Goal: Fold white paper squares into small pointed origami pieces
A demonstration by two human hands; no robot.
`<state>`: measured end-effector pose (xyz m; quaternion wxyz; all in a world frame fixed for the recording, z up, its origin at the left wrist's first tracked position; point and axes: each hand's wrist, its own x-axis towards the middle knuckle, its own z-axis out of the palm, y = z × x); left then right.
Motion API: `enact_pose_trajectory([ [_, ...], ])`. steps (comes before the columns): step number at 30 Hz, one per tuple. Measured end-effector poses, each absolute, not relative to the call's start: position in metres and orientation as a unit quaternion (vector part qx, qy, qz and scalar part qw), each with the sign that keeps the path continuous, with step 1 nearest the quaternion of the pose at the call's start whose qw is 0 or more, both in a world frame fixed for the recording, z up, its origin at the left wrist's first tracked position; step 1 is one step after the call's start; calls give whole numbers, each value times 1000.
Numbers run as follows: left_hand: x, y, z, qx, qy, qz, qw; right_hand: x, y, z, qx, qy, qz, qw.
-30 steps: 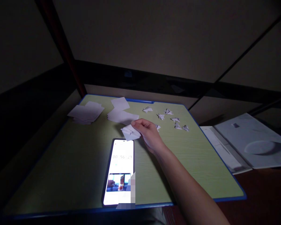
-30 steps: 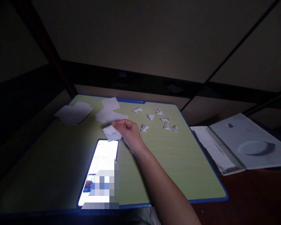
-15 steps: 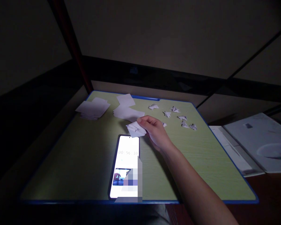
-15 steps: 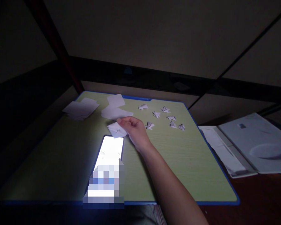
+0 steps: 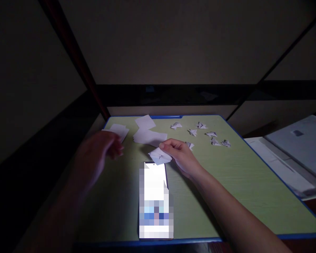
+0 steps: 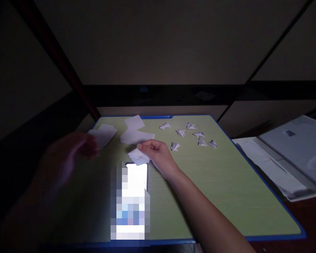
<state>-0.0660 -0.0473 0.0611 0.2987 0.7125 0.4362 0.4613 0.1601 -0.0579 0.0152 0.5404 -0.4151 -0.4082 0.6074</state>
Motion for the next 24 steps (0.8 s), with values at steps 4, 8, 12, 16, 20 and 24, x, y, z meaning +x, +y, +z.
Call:
enact_pose_trajectory([
  [4, -26, -33, 46, 730, 419, 373, 390, 163, -58, 12, -423, -430, 580, 548],
  [8, 3, -34, 34, 698, 391, 357, 482, 163, -58, 13, -432, -448, 538, 568],
  [12, 5, -38, 28, 656, 400, 349, 536, 158, -59, 17, -436, -449, 517, 584],
  [16, -1, -35, 20, 621, 405, 354, 570, 153, -63, 19, -442, -477, 460, 605],
  [20, -6, -28, 16, 519, 435, 443, 587, 152, -68, 18, -456, -551, 367, 595],
  [24, -6, -29, 15, 420, 409, 500, 637, 153, -70, 12, -464, -630, 292, 550],
])
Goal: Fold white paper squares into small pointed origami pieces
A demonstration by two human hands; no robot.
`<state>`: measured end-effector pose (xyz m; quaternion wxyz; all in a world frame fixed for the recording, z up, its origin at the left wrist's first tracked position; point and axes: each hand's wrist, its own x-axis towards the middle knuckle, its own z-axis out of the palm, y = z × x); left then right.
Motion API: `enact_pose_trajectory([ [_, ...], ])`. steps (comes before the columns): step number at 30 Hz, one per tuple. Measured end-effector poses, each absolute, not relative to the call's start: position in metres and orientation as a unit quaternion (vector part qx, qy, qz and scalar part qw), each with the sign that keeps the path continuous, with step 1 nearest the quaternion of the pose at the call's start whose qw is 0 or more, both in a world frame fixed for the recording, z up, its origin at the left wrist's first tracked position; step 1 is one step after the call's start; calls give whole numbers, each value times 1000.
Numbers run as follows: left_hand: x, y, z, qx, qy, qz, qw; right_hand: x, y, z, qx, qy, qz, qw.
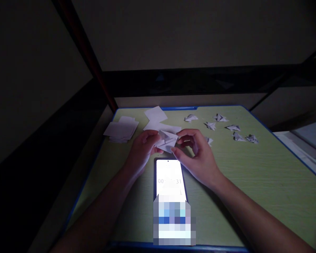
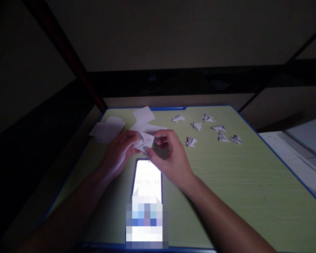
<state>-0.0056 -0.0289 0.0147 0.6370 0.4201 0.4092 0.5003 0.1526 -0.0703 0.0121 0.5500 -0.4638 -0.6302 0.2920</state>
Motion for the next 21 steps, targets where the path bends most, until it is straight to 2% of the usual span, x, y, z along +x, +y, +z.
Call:
enact_pose_trajectory([
  [8, 2, -36, 12, 406, 373, 495, 672, 154, -71, 14, -433, -724, 107, 527],
  [21, 7, -40, 15, 352, 395, 496, 688, 154, -72, 11, -451, -744, 84, 486],
])
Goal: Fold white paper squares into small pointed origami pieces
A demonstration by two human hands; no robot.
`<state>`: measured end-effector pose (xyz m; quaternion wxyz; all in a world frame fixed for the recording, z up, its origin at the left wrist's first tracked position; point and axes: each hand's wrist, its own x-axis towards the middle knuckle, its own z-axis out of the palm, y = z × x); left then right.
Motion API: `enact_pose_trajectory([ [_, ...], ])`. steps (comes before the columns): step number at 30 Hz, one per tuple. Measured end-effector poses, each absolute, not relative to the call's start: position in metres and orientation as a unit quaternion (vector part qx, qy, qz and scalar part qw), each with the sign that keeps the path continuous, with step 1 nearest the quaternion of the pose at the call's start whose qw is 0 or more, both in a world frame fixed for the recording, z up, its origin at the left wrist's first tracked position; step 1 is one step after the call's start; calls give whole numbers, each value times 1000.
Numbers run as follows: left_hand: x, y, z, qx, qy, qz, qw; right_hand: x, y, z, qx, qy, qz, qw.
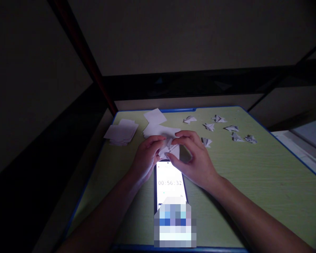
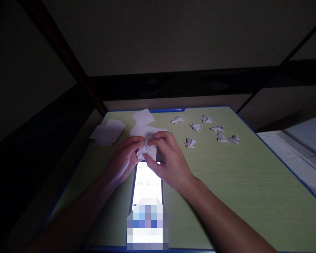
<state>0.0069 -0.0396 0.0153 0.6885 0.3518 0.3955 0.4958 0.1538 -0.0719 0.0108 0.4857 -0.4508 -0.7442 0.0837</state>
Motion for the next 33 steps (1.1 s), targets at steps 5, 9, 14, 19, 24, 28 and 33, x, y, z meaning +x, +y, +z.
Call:
enact_pose_trajectory([
  [5, 8, -39, 14, 350, 399, 492, 690, 154, -73, 12, -466, -750, 67, 465],
  [9, 8, -40, 13, 361, 408, 488, 682, 155, -73, 11, -484, -743, 70, 456],
  [14, 9, -42, 15, 377, 411, 476, 680, 156, -72, 11, -491, -736, 75, 460],
  [19, 10, -43, 18, 388, 410, 470, 679, 158, -72, 11, -491, -736, 70, 461],
  [24, 10, -43, 20, 377, 393, 471, 694, 158, -72, 10, -485, -734, 65, 471],
  [28, 10, -43, 19, 384, 399, 474, 684, 157, -69, 8, -475, -734, 62, 481],
  [33, 7, -41, 17, 379, 403, 493, 671, 159, -77, 25, -461, -690, 88, 551],
])
